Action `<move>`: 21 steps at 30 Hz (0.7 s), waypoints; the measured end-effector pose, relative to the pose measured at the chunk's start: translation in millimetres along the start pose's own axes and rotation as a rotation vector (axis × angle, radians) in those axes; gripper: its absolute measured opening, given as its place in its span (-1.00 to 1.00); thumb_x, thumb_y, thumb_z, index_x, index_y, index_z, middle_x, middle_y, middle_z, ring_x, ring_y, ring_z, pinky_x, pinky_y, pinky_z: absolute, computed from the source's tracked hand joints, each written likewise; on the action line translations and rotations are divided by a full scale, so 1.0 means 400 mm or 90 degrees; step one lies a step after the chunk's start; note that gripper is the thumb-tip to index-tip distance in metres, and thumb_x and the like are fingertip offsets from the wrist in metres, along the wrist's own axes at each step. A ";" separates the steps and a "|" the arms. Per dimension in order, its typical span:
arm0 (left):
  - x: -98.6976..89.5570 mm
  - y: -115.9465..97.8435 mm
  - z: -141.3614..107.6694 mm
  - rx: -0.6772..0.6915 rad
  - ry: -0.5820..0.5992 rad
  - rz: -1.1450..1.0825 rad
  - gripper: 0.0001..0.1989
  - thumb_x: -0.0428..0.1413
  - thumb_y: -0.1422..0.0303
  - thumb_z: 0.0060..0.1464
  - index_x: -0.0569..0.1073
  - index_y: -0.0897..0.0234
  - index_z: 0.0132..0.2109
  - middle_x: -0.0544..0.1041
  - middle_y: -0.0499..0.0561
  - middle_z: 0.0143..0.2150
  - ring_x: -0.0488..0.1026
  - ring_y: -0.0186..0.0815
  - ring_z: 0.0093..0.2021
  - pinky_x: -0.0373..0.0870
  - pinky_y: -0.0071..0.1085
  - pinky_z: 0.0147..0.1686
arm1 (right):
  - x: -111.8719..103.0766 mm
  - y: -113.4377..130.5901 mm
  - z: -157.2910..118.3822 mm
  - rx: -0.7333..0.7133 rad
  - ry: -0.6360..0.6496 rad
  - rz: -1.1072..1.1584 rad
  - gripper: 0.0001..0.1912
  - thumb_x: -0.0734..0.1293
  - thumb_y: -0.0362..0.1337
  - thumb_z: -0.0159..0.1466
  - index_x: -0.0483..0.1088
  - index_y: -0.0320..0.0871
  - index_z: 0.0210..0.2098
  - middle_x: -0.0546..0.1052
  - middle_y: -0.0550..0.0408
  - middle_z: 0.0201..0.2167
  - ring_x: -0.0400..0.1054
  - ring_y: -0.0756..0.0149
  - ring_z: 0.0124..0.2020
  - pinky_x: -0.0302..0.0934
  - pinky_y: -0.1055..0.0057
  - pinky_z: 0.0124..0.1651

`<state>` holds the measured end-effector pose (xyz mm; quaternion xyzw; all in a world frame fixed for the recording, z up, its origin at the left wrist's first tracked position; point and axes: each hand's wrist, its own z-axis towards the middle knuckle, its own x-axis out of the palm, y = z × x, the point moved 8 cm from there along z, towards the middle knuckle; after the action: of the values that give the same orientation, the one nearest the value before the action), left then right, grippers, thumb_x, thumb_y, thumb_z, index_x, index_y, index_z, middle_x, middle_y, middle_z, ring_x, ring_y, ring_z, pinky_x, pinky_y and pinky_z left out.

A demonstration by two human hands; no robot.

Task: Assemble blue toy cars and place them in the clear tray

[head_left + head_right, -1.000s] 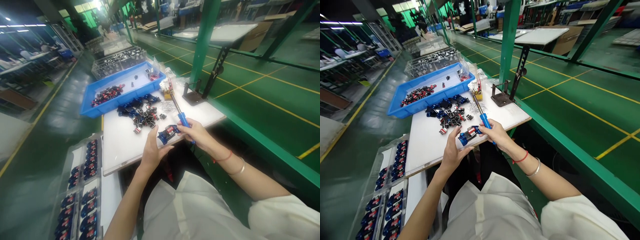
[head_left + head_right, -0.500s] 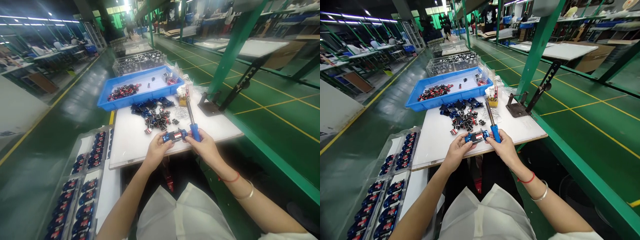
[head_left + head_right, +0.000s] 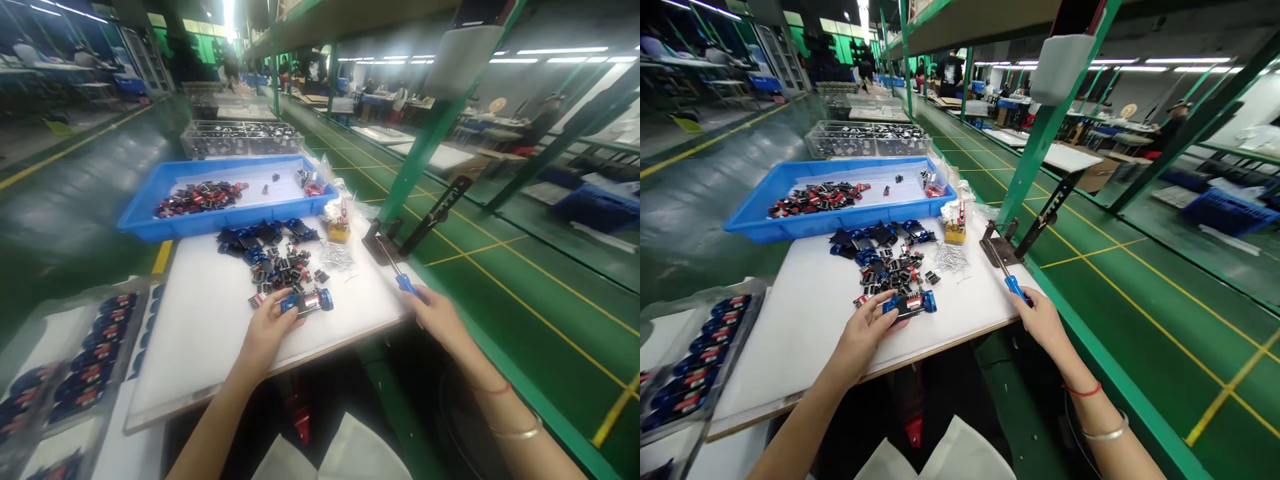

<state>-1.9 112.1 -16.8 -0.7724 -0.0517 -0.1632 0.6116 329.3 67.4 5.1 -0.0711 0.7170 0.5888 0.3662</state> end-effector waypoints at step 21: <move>0.061 0.034 -0.010 -0.133 0.192 0.097 -0.56 0.24 0.29 0.07 0.41 0.29 0.09 0.45 0.00 -0.20 0.50 -0.21 -0.10 0.52 -0.05 0.05 | -0.010 0.043 0.138 -0.247 -0.222 -0.432 -0.58 0.18 -0.10 0.33 0.53 -0.24 -0.10 0.54 -0.28 -0.24 0.40 -0.15 -0.20 0.29 0.00 -0.18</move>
<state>24.1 102.1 -21.1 -0.8003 0.1164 -0.2345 0.5394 347.5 120.4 19.0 -0.2696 0.4561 0.5624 0.6349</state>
